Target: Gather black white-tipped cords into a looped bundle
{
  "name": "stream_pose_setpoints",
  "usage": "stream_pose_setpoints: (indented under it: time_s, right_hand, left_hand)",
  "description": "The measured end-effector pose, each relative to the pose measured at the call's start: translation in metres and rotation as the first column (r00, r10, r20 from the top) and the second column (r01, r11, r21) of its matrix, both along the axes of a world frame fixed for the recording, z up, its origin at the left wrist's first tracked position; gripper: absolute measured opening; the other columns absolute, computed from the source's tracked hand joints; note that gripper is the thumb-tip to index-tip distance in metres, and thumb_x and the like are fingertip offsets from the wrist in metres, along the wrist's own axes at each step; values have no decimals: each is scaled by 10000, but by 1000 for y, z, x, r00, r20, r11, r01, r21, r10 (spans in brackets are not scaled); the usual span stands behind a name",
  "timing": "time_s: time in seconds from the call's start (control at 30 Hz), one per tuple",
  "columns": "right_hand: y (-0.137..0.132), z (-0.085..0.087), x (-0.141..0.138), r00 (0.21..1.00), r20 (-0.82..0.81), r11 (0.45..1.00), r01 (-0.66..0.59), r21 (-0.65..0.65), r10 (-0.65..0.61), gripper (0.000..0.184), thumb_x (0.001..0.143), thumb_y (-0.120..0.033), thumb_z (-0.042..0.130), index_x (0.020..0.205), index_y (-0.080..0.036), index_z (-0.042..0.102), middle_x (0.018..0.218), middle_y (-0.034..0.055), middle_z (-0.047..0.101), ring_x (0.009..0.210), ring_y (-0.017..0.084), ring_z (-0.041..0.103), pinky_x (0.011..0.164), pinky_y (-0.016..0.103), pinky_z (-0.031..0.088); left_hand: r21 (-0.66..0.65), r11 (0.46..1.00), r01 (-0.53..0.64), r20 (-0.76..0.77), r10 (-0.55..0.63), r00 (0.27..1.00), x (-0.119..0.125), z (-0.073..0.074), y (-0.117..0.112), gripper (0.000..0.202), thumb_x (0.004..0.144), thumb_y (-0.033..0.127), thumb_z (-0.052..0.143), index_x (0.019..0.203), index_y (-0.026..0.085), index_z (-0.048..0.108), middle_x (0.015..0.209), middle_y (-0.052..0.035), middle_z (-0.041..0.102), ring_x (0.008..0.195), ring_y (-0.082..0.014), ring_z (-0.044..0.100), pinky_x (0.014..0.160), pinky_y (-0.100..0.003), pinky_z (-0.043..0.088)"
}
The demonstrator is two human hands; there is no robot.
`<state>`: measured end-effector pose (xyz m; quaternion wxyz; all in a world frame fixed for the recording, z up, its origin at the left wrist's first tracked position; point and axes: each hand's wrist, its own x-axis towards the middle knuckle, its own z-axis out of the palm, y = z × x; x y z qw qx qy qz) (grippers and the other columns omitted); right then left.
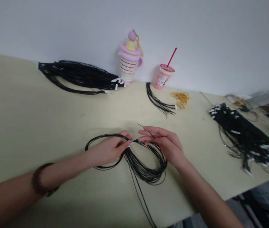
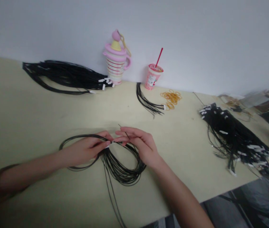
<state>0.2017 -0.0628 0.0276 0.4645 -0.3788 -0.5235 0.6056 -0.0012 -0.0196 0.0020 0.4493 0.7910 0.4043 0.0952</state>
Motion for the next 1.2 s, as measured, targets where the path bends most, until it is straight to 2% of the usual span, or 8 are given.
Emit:
stream_pose_setpoints:
  time_s: [0.2, 0.3, 0.4, 0.47, 0.57, 0.63, 0.83, 1.2]
  right_hand:
    - [4, 6, 4, 984, -172, 992, -64, -109, 44, 371, 703, -119, 379, 994, -121, 609, 1012, 97, 647, 766, 154, 664, 675, 260, 519]
    - [4, 4, 4, 995, -99, 995, -26, -92, 17, 287, 766, -174, 445, 1007, -140, 598, 1030, 90, 641, 735, 126, 662, 647, 232, 523]
    - [2, 0, -2, 993, 103, 998, 57, 30, -60, 235, 814, -243, 492, 1007, -153, 590, 930, 66, 671, 652, 85, 643, 633, 216, 526]
    - [-1, -3, -6, 954, 273, 974, 67, 216, -126, 226, 830, -246, 482, 1003, -164, 603, 832, 39, 675, 636, 65, 619, 646, 208, 520]
    - [-4, -5, -11, 833, 481, 862, -8, 506, -274, 218, 819, -190, 498, 991, -178, 631, 875, 41, 641, 784, 73, 597, 722, 200, 497]
    - [-4, -7, -12, 773, 527, 803, -38, 595, -354, 221, 816, -159, 497, 988, -174, 634, 941, 50, 617, 859, 79, 578, 758, 195, 485]
    - [-1, -17, -13, 716, 553, 766, -41, 642, -425, 207, 820, -135, 482, 970, -157, 624, 898, 36, 624, 835, 68, 573, 760, 175, 479]
    - [-3, -19, -16, 713, 532, 729, -43, 683, -457, 237, 809, -109, 482, 1002, -162, 609, 927, 43, 610, 854, 76, 571, 765, 181, 485]
  left_hand:
    - [46, 999, -6, 17, 5, 1000, 0, 0, 0, 333, 862, 425, 304, 957, 186, 517, 758, -4, 576, 692, -133, 526, 645, -229, 373]
    - [28, 1000, -5, 10, 5, 1000, 0, -1, 1, 335, 865, 431, 300, 957, 189, 512, 773, -5, 572, 697, -133, 524, 655, -235, 379]
    - [19, 1000, -9, 12, 8, 1000, 0, -2, 1, 324, 869, 429, 300, 962, 194, 503, 784, -2, 564, 699, -130, 520, 668, -238, 380]
    - [24, 1000, -9, 20, 9, 1000, 0, -3, 1, 310, 871, 418, 304, 951, 195, 504, 779, 2, 557, 691, -125, 515, 663, -235, 378]
    - [6, 1000, -8, 20, 8, 1000, 1, -3, 0, 310, 871, 420, 299, 948, 196, 499, 717, 15, 537, 619, -116, 491, 595, -224, 364]
    - [-3, 1000, -6, 19, 6, 1000, 1, -3, 0, 317, 870, 424, 296, 952, 196, 499, 691, 19, 531, 589, -114, 478, 558, -219, 350]
    - [43, 999, -11, 41, 9, 999, 1, -3, 0, 318, 859, 415, 316, 938, 194, 532, 742, 10, 568, 653, -120, 508, 615, -221, 369]
    - [63, 998, -10, 48, 7, 999, 1, 0, 0, 307, 857, 390, 317, 944, 190, 534, 775, 2, 579, 706, -124, 519, 661, -224, 383]
